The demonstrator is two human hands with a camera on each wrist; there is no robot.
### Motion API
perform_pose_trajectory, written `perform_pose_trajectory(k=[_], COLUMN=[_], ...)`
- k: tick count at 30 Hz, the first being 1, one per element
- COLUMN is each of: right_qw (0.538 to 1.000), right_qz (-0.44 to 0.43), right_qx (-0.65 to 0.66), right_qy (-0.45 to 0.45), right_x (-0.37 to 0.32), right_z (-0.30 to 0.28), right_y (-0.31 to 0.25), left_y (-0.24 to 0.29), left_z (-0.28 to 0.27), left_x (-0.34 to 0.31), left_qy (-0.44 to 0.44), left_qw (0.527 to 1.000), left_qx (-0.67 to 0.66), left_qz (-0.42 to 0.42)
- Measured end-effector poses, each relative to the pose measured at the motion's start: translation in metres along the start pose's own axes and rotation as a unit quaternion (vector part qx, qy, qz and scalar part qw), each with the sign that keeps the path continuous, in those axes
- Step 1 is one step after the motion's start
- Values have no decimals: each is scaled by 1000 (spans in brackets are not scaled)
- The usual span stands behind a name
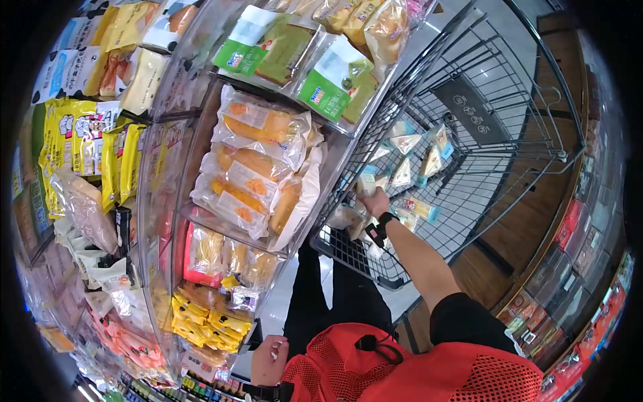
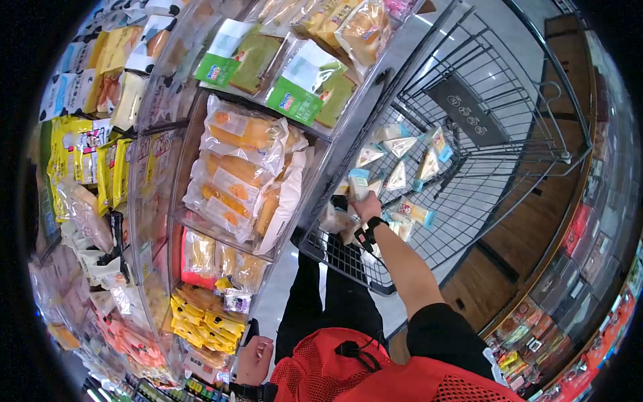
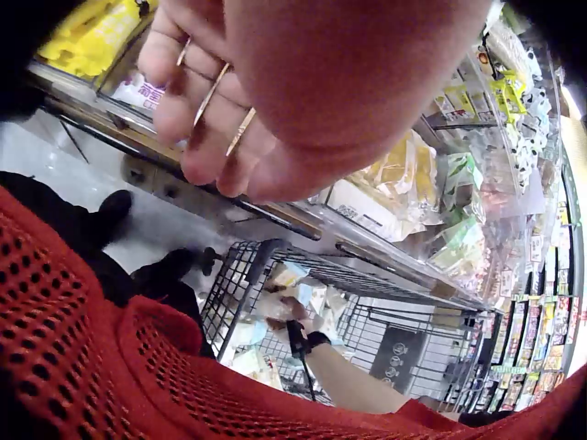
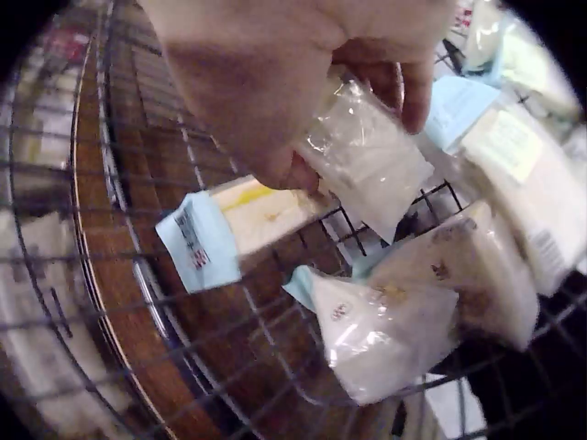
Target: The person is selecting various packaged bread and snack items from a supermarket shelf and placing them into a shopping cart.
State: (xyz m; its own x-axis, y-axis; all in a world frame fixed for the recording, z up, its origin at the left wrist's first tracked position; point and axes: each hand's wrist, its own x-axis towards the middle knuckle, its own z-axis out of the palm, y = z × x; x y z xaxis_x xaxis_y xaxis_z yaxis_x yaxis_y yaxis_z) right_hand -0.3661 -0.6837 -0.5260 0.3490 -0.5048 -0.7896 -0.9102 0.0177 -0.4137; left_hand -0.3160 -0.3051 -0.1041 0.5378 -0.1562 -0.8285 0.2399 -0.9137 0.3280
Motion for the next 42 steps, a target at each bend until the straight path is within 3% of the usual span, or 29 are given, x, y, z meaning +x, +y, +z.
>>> perform_pose_trajectory(k=[1, 2, 4, 6, 8, 10, 11, 12, 14, 16, 18, 19, 20, 22, 24, 26, 27, 28, 29, 30, 31, 32, 34, 35, 38, 42], right_qw=[994, 994, 970, 951, 933, 893, 868, 851, 784, 768, 750, 727, 697, 706, 707, 710, 732, 752, 751, 765, 770, 773, 764, 803, 807, 797], right_qz=[-34, -28, -82, -125, -153, -295, -260, -280, -361, -349, -405, -454, -508, -481, -481, -548, -541, -533, -545, -454, -361, -365, -466, -404, -409, -431], right_qx=[98, 101, 204, 246, 246, 112, 158, 71, 11, 19, -33, -77, -144, -120, -81, -67, -12, 46, 28, 88, 134, 124, 45, 66, 44, 6], right_qy=[-28, -11, -106, -138, -213, -320, -392, -438, -504, -537, -522, -509, -484, -506, -511, -437, -413, -386, -372, -447, -509, -504, -445, -434, -424, -423], right_x=[-3, -1, -69, -84, -112, -161, -196, -226, -266, -303, -344, -360, -398, -404, -419, -449, -465, -481, -503, -509, -518, -534, -560, -574, -577, -563], right_z=[-6, -1, -67, -80, -111, -160, -180, -195, -202, -191, -162, -140, -111, -97, -60, -20, 4, 27, 53, 62, 74, 95, 131, 145, 178, 223], right_y=[-1, 1, -27, -24, -36, -62, -94, -132, -190, -239, -291, -315, -340, -352, -362, -376, -377, -380, -384, -384, -385, -385, -391, -399, -435, -504], left_y=[4, 7, 26, 47, 73, 92, 93, 107, 131, 134, 110, 101, 66, 60, 31, 1, -15, -29, -52, -52, -58, -71, -84, -89, -114, -159], left_z=[-1, -3, -8, -17, -23, -15, -13, -17, -34, -45, -52, -63, -91, -105, -123, -133, -141, -147, -156, -157, -161, -166, -187, -196, -210, -209], left_x=[-4, 0, -3, 7, 22, 35, 41, 43, 27, 15, -1, -10, -34, -39, -51, -57, -58, -60, -60, -61, -55, -57, -70, -75, -76, -96], left_qy=[2, -1, 7, 6, -7, -5, -20, -21, -71, -114, -109, -66, -32, 23, 50, 103, 171, 174, 285, 394, 429, 429, 485, 482, 507, 489], left_qw=[1000, 999, 998, 994, 985, 979, 970, 938, 920, 879, 862, 852, 868, 864, 838, 796, 794, 787, 762, 745, 728, 720, 747, 746, 734, 768], left_qx=[-8, -9, -15, -11, -45, -96, -116, -153, -232, -290, -306, -316, -350, -300, -350, -425, -406, -409, -404, -378, -377, -387, -253, -249, -260, -246], left_qz=[17, 35, 63, 108, 164, 180, 212, 312, 309, 361, 388, 411, 351, 404, 415, 419, 419, 427, 419, 383, 380, 384, 378, 386, 369, 333])
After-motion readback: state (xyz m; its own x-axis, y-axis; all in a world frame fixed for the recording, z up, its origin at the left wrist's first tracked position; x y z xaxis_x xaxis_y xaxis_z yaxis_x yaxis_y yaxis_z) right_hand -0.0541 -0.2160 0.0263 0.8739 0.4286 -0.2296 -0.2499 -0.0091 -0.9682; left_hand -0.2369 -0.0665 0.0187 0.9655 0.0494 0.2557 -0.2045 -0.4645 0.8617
